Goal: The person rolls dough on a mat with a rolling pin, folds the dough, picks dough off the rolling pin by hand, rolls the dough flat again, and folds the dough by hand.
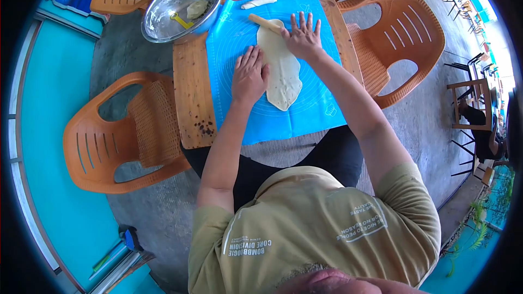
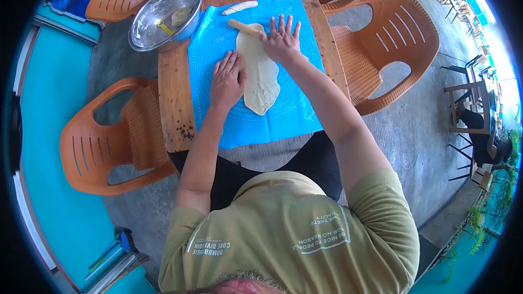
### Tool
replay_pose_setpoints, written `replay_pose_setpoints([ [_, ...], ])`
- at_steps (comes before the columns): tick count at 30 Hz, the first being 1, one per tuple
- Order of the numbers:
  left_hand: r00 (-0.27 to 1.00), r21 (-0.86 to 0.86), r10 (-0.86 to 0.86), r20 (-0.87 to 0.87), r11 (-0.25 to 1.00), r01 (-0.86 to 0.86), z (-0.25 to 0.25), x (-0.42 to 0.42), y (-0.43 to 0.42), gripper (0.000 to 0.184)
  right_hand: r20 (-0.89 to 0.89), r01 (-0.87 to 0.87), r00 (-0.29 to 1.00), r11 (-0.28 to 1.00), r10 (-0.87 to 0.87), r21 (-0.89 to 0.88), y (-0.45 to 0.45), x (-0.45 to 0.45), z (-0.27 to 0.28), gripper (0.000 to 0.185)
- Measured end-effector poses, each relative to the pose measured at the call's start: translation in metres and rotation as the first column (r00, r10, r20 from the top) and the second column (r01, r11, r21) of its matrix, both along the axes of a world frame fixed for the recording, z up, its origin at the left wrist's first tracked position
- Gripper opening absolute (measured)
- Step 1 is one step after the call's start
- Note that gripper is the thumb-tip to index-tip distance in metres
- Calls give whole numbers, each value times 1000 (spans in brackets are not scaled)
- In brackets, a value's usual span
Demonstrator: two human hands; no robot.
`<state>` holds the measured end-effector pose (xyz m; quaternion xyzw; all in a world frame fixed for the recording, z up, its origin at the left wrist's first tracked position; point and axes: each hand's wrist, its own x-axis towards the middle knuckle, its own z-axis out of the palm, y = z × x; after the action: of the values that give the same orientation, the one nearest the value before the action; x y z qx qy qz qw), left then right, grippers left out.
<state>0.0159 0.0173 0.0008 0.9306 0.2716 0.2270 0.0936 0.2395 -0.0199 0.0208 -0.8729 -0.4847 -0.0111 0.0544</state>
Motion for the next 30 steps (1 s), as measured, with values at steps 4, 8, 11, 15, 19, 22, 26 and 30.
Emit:
replay_pose_setpoints([
  [4, 1000, -5, -4, 8, 1000, 4, 1, -2, -1, 53, -21, 51, 999, 997, -50, 58, 12, 31, -7, 79],
  [8, 1000, -14, -8, 4, 1000, 8, 2, -2, 0, 53, 99, -9, 995, 993, -4, 121, 15, 43, -10, 76],
  [11, 1000, 1, -13, -3, 1000, 13, 5, -2, -1, 52, 202, -44, 979, 966, -9, 255, 20, 50, -14, 68],
  [15, 1000, 17, -9, -3, 1000, 9, 3, -2, -1, 52, -52, -33, 998, 989, 41, 141, 14, 46, 25, 48],
  [19, 1000, -12, 4, -4, 1000, -4, 3, -3, -1, 52, 8, -216, 974, 923, 225, 318, -4, 48, 9, 31],
  [22, 1000, -18, 8, -13, 1000, -8, 2, -2, -1, 51, 109, -367, 930, 863, 351, 347, -20, 47, 6, 28],
  [26, 1000, -14, 6, 0, 1000, -6, -1, -1, 1, 52, 96, -329, 943, 851, 318, 409, -26, 47, 14, 25],
  [30, 1000, -18, 13, 19, 1000, -13, 1, -1, -1, 52, -15, -330, 921, 798, 390, 505, -39, 6, 24, 22],
])
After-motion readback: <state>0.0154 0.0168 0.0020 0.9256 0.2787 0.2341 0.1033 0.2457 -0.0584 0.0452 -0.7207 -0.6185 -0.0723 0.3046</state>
